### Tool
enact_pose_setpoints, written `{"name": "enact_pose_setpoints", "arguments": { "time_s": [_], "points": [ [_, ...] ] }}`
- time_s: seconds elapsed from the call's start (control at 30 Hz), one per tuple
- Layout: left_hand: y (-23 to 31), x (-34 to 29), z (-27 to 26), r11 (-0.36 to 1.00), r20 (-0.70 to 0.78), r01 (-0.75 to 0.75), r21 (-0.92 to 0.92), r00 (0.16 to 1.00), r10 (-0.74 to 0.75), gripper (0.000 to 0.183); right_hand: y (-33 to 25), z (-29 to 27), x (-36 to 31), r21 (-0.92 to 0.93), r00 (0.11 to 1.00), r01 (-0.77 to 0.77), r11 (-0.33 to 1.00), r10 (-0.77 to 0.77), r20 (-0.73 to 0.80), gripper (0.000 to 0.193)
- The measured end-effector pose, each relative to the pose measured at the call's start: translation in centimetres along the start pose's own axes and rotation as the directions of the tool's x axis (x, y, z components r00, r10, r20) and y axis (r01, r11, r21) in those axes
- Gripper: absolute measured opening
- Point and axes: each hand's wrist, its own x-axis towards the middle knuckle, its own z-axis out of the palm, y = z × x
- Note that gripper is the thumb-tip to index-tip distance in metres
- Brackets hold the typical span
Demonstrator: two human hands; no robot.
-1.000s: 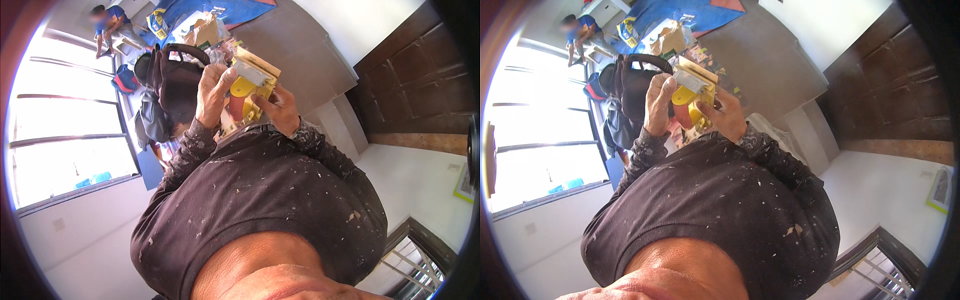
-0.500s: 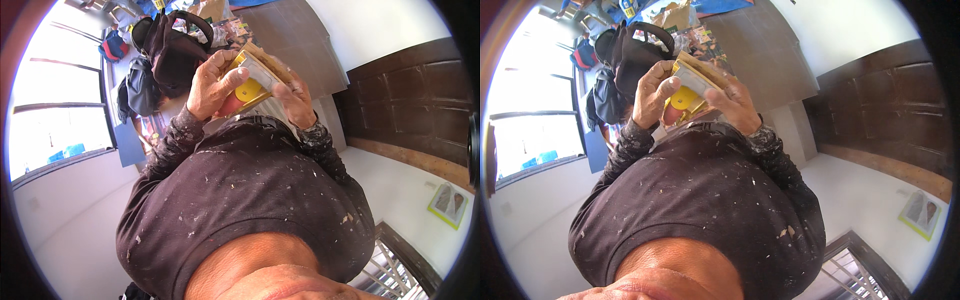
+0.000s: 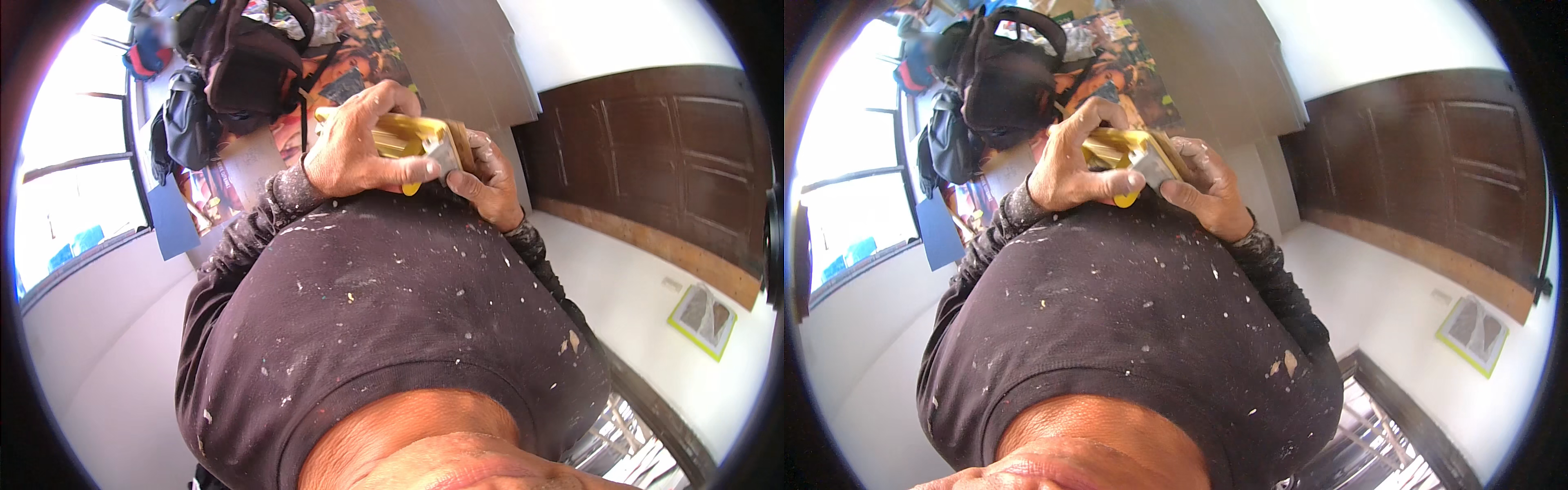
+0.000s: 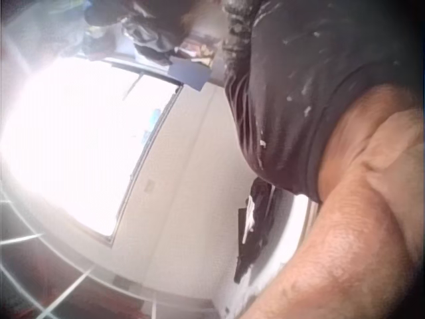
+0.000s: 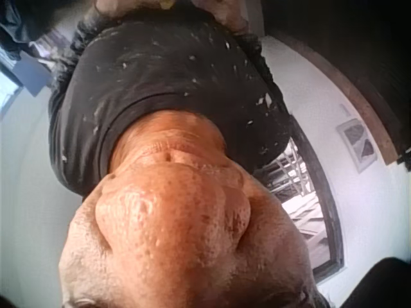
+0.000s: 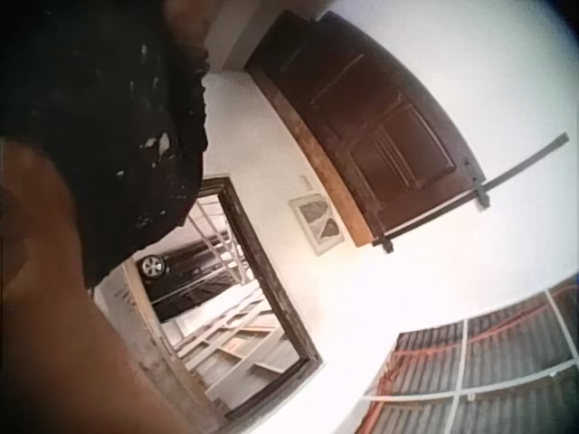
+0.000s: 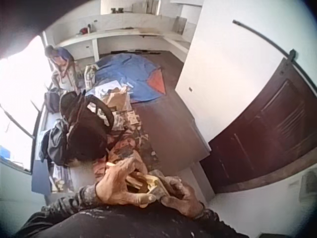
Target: The person attaches sandpaper to a yellow sanding block and sands the wall and window frame around a glass door. The person moves along the frame, sanding the top, sides, and lower sections of the wall and frame.
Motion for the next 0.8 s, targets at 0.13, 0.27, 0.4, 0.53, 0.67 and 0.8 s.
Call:
{"name": "enact_pose_setpoints", "arguments": {
  "time_s": [0.13,0.27,0.4,0.53,0.67,0.8],
  "points": [
    [0.7,1.2,1.1,0.944,0.076,-0.202,0.261,0.979,0.189,0.065,-1.4,-0.7,-0.8,0.082,0.995,-0.098,0.992,0.096,0.033,0.073],
    [0.4,2.9,1.5,0.990,0.135,0.121,0.074,0.982,-0.130,0.073,-2.3,-1.5,-0.5,-0.250,0.997,-0.054,0.967,0.041,-0.058,0.062],
    [-0.1,4.4,0.7,0.947,0.280,0.280,-0.156,0.932,-0.229,0.070,-2.3,-1.3,0.7,-0.277,0.995,-0.020,0.961,-0.007,-0.098,0.053],
    [-2.2,4.7,0.9,0.950,0.378,0.305,-0.073,0.890,-0.256,0.069,-0.1,-1.7,0.6,-0.169,0.992,-0.055,0.984,0.035,-0.119,0.050],
    [-1.6,4.7,1.3,0.966,0.395,0.256,0.025,0.885,-0.245,0.068,0.7,-1.8,0.2,-0.072,0.992,-0.057,0.996,0.049,-0.116,0.048],
    [-1.2,4.2,1.7,0.972,0.343,0.217,0.095,0.909,-0.237,0.067,0.6,-2.7,-0.3,0.274,0.973,-0.167,0.947,0.203,-0.107,0.048]
  ]
}}
